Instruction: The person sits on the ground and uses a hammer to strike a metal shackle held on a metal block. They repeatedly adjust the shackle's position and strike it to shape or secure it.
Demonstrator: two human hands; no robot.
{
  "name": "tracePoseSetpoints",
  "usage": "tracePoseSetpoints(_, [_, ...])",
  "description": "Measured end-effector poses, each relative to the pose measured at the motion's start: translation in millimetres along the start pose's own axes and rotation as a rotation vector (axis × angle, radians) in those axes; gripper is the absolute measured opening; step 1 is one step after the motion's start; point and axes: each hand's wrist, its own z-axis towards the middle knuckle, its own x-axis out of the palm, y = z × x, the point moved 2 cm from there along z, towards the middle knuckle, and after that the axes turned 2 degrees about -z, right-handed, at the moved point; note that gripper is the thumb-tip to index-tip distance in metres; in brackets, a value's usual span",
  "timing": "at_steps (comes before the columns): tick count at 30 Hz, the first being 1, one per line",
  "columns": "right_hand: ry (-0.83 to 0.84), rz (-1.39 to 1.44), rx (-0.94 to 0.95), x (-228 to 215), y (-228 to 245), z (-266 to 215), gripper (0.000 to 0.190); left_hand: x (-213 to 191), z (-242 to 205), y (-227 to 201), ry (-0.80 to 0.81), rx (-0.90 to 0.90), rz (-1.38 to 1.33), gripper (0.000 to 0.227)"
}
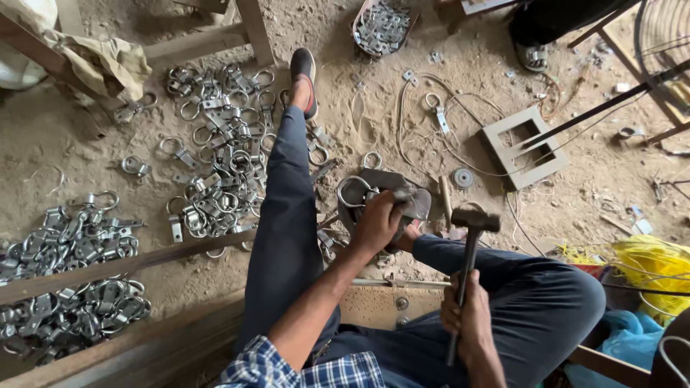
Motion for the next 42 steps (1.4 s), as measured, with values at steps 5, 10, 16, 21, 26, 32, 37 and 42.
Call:
tracePoseSetpoints(5, [0.060,0.176,0.160,-15.2,-24.4,23.5,0.051,-18.5,-15.3,-26.7,-0.091,-0.090,-0.133,0.023])
tracePoseSetpoints(10, [0.025,0.160,0.108,-8.0,-11.2,28.8,0.050,-14.7,-20.0,-32.8,-0.042,-0.221,-0.255,0.023])
tracePoseSetpoints(16, [0.042,0.171,0.156,-1.2,-7.6,25.1,0.049,-10.5,-15.4,-33.4,-0.044,-0.251,-0.188,0.024])
tracePoseSetpoints(21, [0.079,0.226,0.139,-6.1,-13.4,29.8,0.049,-10.5,-15.9,-36.7,-0.053,-0.212,-0.179,0.024])
tracePoseSetpoints(26, [0.071,0.198,0.160,-6.1,-14.1,30.5,0.050,-3.6,-19.3,-15.7,0.004,-0.230,-0.061,0.024])
tracePoseSetpoints(32, [0.025,0.072,0.157,1.6,-7.8,24.3,0.052,0.5,-13.2,1.8,0.178,-0.087,0.109,0.022])
tracePoseSetpoints(37, [-0.029,-0.084,0.130,7.9,-10.0,14.0,0.049,-4.2,-8.3,-5.5,0.146,0.070,0.106,0.022])
tracePoseSetpoints(42, [-0.111,-0.480,-0.275,18.1,-0.3,-3.7,0.040,-5.6,-5.1,-8.0,0.134,0.092,0.135,0.021])
